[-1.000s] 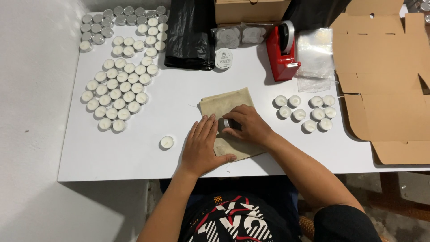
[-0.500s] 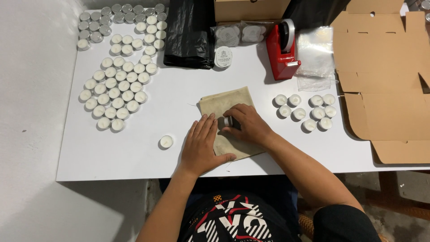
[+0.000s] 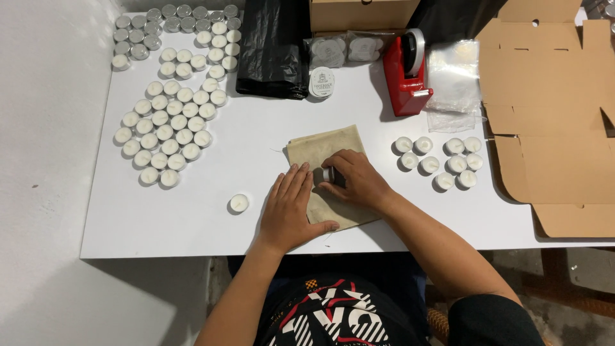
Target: Polishing small tealight candles using a cloth on a white table.
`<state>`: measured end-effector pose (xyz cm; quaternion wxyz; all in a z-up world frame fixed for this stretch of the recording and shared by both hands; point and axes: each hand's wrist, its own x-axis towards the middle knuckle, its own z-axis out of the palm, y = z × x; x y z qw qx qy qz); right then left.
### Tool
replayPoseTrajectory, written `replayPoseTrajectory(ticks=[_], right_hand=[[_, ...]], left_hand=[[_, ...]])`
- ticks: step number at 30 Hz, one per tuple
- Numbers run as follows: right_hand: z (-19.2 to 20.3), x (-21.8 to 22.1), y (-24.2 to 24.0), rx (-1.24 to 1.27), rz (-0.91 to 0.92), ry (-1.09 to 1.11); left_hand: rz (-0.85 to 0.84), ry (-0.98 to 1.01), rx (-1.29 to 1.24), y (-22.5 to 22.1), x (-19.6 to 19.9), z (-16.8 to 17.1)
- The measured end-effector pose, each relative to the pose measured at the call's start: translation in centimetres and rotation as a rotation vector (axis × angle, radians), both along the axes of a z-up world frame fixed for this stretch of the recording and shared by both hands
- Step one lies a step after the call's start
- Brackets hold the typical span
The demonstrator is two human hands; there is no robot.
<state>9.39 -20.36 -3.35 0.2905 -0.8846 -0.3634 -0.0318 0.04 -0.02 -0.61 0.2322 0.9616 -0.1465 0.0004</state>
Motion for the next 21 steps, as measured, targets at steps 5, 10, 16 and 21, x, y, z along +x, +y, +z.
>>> replayPoseTrajectory(ticks=[5,10,16,21], right_hand=[[0.0,0.1,-0.1,0.031,0.012,-0.057],[0.4,0.2,-0.2,0.088,0.052,-0.051],[0.6,0.4,-0.8,0.106,0.169,0.028],[1.7,0.6,-0.8,0.143,0.165,0.126]], left_hand=[[-0.001,-0.012,-0.006,0.0,0.0,0.1],[0.001,-0.009,0.000,0.0,0.0,0.1],[0.001,-0.020,0.000,0.0,0.0,0.1],[-0.009,0.020,0.000,0.1,0.0,0.4]])
